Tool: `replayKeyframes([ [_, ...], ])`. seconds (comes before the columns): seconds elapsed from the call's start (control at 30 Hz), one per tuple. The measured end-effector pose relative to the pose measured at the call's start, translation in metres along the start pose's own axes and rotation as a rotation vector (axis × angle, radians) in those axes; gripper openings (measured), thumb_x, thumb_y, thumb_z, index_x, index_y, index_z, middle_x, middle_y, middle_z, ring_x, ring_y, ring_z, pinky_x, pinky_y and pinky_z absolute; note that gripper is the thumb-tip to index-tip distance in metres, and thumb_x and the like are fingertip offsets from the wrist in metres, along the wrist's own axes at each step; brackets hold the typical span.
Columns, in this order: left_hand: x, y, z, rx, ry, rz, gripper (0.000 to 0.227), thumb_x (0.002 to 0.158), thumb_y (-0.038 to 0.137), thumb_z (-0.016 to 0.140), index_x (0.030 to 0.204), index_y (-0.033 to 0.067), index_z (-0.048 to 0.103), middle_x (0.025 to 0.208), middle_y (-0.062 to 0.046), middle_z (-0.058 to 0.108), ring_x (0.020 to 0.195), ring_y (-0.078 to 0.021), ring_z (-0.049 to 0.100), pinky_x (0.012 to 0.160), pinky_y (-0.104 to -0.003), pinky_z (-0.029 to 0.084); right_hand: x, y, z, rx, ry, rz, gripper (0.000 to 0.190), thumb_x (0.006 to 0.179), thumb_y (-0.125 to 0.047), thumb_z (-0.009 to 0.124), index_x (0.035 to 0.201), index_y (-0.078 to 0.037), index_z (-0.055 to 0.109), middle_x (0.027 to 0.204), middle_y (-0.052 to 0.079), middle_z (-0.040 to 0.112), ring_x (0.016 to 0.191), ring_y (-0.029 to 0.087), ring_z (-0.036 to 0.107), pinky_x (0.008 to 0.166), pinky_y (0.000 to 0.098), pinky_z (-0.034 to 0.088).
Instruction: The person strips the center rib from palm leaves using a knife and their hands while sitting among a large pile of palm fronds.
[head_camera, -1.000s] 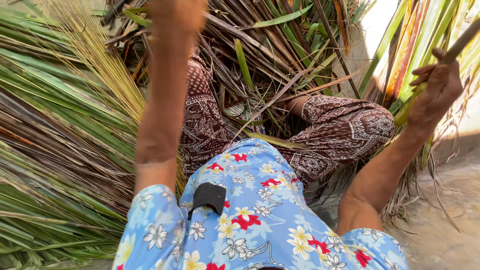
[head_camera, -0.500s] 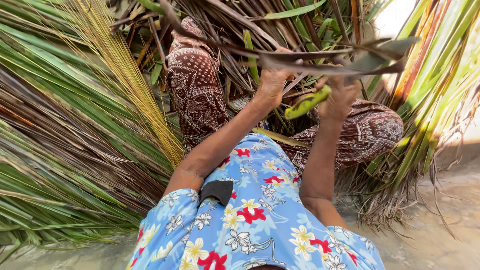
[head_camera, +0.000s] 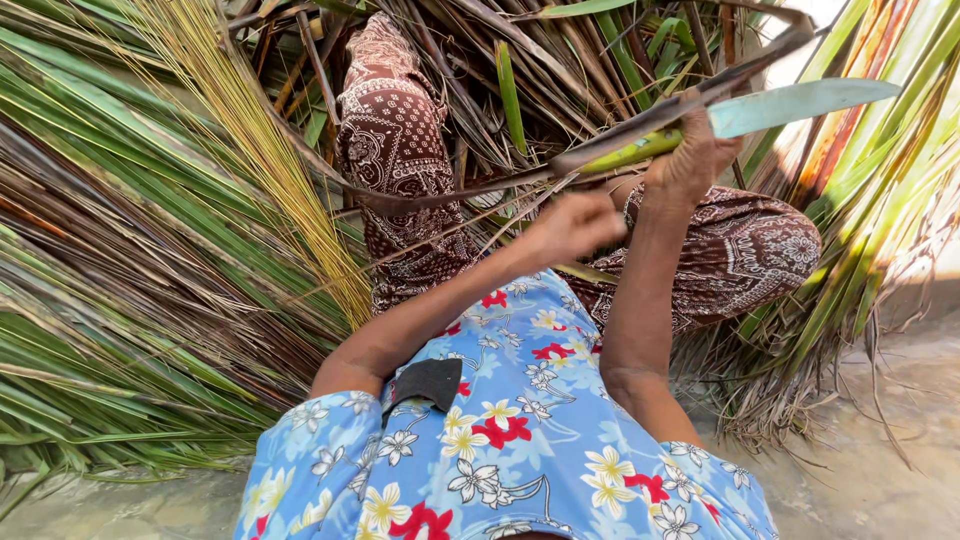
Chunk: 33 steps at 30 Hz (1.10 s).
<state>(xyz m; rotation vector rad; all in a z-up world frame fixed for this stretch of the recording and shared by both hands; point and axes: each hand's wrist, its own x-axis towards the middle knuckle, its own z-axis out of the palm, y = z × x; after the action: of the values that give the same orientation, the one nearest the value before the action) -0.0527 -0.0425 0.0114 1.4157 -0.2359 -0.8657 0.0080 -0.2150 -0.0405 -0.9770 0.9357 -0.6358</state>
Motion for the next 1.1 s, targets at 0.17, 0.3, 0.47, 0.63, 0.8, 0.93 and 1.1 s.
replayKeyframes([
  [0.17, -0.018, 0.058, -0.004, 0.357, -0.073, 0.687, 0.013, 0.087, 0.007, 0.048, 0.08, 0.0088, 0.038, 0.069, -0.005, 0.038, 0.062, -0.0184, 0.038, 0.053, -0.032, 0.036, 0.018, 0.009, -0.013, -0.075, -0.116, -0.235, 0.041, 0.059, -0.001, 0.087, 0.09, -0.003, 0.061, 0.08, 0.009, 0.067, 0.078, 0.03, 0.066, 0.069, 0.0476, 0.059],
  [0.3, 0.025, 0.06, -0.019, 0.775, 0.22, 0.729, 0.013, 0.091, 0.003, 0.047, 0.104, 0.0052, 0.049, 0.09, -0.009, 0.046, 0.072, -0.0184, 0.05, 0.063, -0.03, 0.05, -0.001, 0.002, -0.008, 0.003, -0.039, -0.187, 0.058, 0.063, -0.002, 0.086, 0.107, -0.002, 0.049, 0.096, 0.014, 0.06, 0.091, 0.034, 0.062, 0.085, 0.0485, 0.057],
  [0.47, 0.023, 0.066, -0.058, 1.286, 0.249, 0.055, 0.028, 0.096, 0.04, 0.038, 0.105, 0.0142, 0.045, 0.084, -0.004, 0.054, 0.064, -0.0175, 0.055, 0.06, -0.035, 0.045, 0.017, -0.006, -0.023, -0.042, -0.14, -0.326, 0.039, 0.067, -0.009, 0.084, 0.096, -0.004, 0.058, 0.082, 0.011, 0.069, 0.079, 0.031, 0.069, 0.071, 0.0501, 0.062],
  [0.63, 0.002, 0.062, -0.071, 1.229, 0.027, -0.113, 0.054, 0.095, 0.055, 0.018, 0.089, 0.0136, 0.051, 0.072, -0.005, 0.06, 0.061, -0.0258, 0.059, 0.056, -0.041, 0.04, 0.038, -0.007, -0.024, -0.014, -0.051, -0.36, 0.039, 0.062, -0.014, 0.087, 0.09, -0.006, 0.061, 0.076, 0.01, 0.072, 0.082, 0.029, 0.068, 0.079, 0.0527, 0.052],
  [0.8, 0.008, 0.03, -0.064, 1.276, -0.138, -0.085, 0.039, 0.088, 0.05, 0.058, 0.097, 0.0129, 0.049, 0.083, -0.007, 0.065, 0.075, -0.032, 0.064, 0.06, -0.045, 0.048, 0.037, -0.01, -0.009, 0.034, -0.076, -0.3, 0.043, 0.064, -0.016, 0.085, 0.094, -0.007, 0.055, 0.072, 0.011, 0.071, 0.072, 0.027, 0.069, 0.062, 0.0473, 0.061],
  [0.93, 0.007, 0.014, -0.069, 1.073, -0.084, -0.119, 0.011, 0.097, 0.023, 0.048, 0.089, 0.0168, 0.043, 0.059, 0.005, 0.047, 0.049, -0.0121, 0.041, 0.046, -0.03, 0.04, 0.051, -0.007, -0.003, 0.008, 0.018, -0.303, 0.056, 0.056, -0.018, 0.086, 0.1, -0.002, 0.055, 0.074, 0.013, 0.069, 0.071, 0.031, 0.07, 0.059, 0.0531, 0.066],
  [1.1, 0.005, 0.015, -0.074, 0.606, 0.013, -0.209, 0.013, 0.09, 0.029, 0.049, 0.097, 0.0185, 0.045, 0.076, 0.0, 0.053, 0.068, -0.0152, 0.046, 0.059, -0.033, 0.035, 0.067, -0.003, -0.006, -0.145, -0.041, -0.343, 0.063, 0.063, -0.013, 0.086, 0.114, -0.004, 0.051, 0.09, 0.012, 0.064, 0.086, 0.029, 0.065, 0.069, 0.0498, 0.067],
])
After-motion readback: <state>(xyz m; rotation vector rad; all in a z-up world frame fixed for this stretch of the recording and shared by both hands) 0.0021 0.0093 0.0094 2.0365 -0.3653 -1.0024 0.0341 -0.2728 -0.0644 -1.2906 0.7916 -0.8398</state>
